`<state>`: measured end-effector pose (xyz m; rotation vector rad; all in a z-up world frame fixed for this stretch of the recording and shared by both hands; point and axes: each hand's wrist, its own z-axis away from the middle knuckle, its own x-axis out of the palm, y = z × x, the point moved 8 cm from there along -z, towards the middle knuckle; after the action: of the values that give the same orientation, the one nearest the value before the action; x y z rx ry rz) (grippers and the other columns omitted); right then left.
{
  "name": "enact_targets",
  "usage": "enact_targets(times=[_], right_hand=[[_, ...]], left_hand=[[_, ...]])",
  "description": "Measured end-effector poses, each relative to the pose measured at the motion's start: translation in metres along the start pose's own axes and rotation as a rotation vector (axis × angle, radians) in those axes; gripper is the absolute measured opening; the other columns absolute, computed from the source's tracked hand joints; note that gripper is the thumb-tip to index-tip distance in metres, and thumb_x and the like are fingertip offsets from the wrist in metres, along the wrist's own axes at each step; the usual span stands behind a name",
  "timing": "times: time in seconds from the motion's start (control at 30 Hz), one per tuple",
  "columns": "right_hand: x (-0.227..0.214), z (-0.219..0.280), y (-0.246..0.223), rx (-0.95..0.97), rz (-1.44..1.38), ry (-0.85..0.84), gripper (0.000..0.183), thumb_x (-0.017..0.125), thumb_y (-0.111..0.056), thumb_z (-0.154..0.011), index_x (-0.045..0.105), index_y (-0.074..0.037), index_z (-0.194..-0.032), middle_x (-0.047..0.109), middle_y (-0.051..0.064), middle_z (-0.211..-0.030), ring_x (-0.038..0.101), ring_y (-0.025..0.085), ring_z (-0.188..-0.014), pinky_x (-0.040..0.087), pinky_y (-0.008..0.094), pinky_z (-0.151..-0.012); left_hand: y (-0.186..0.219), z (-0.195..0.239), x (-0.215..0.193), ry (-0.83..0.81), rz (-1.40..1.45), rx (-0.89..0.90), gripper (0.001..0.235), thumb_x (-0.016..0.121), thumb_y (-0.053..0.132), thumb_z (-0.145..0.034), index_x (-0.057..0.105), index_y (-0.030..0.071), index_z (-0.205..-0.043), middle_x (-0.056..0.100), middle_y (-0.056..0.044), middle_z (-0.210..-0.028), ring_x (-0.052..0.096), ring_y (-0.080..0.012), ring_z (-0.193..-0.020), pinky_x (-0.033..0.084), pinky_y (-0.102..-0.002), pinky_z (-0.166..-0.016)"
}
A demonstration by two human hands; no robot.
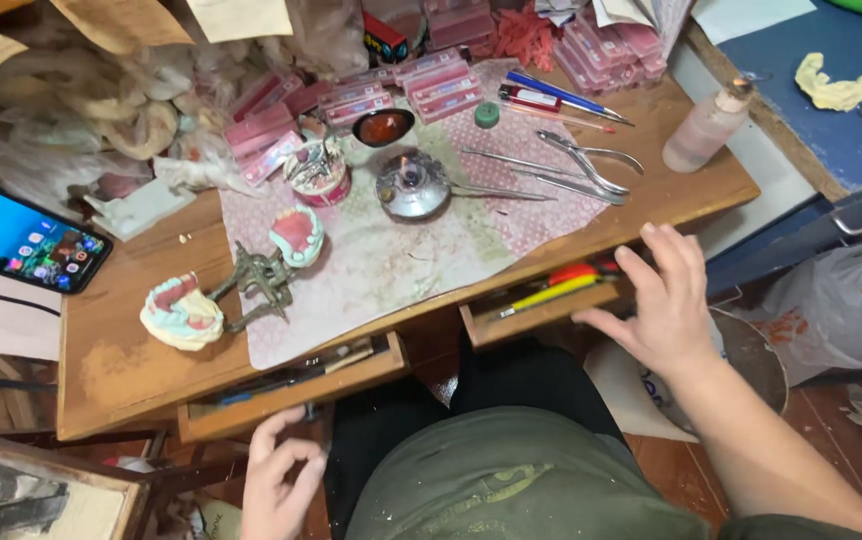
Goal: Fabricating a dental appliance by shaping wire and fitting it to a dental cast using pliers and other lab tools
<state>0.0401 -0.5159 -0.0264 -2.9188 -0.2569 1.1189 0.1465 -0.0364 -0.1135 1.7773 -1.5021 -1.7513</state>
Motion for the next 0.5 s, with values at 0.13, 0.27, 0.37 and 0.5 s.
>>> enact_targets(times=[0.13,0.27,0.37,0.5], right_hand=[[0.031,-0.024,0.012,0.16,0.097,-0.034,0.086,0.092,-0.054,-0.073,0.057,-0.004,-0.135,0.056,0.021,-0.131,0.059,0.04,-0.12,0.046,0.053,-0.102],[0.042,-0.081,0.03,0.16,0.139,-0.163,0.03,0.077,-0.037,-0.095,0.076,-0.009,-0.105,0.073,0.013,-0.1,0.066,0.034,-0.095,0.049,0.047,-0.086],[0.076,-0.091,0.073,0.211,0.438,-0.379,0.018,0.068,-0.035,-0.11,0.081,-0.023,-0.107,0.074,0.005,-0.094,0.071,0.028,-0.089,0.057,0.04,-0.078],[0.114,-0.088,0.105,0.173,0.641,-0.539,0.027,0.065,-0.04,-0.11,0.075,-0.022,-0.093,0.072,0.006,-0.085,0.073,0.025,-0.085,0.057,0.036,-0.077]], left_hand=[[0.003,-0.039,-0.003,0.0,0.007,-0.075,0.016,0.07,0.026,-0.087,0.073,0.013,-0.077,0.058,-0.013,-0.135,0.056,-0.0256,-0.131,0.039,-0.042,-0.11],[0.007,-0.054,-0.009,0.024,0.046,-0.033,0.013,0.07,0.022,-0.088,0.072,0.013,-0.079,0.061,-0.015,-0.123,0.059,-0.0262,-0.127,0.043,-0.04,-0.105],[0.018,-0.053,-0.018,0.06,0.022,-0.031,0.011,0.07,0.021,-0.088,0.071,0.013,-0.081,0.063,-0.015,-0.122,0.061,-0.0277,-0.123,0.045,-0.04,-0.101],[0.04,-0.055,-0.047,0.199,-0.047,-0.009,0.014,0.064,0.022,-0.091,0.067,0.012,-0.082,0.069,-0.011,-0.115,0.067,-0.0261,-0.109,0.049,-0.042,-0.096]])
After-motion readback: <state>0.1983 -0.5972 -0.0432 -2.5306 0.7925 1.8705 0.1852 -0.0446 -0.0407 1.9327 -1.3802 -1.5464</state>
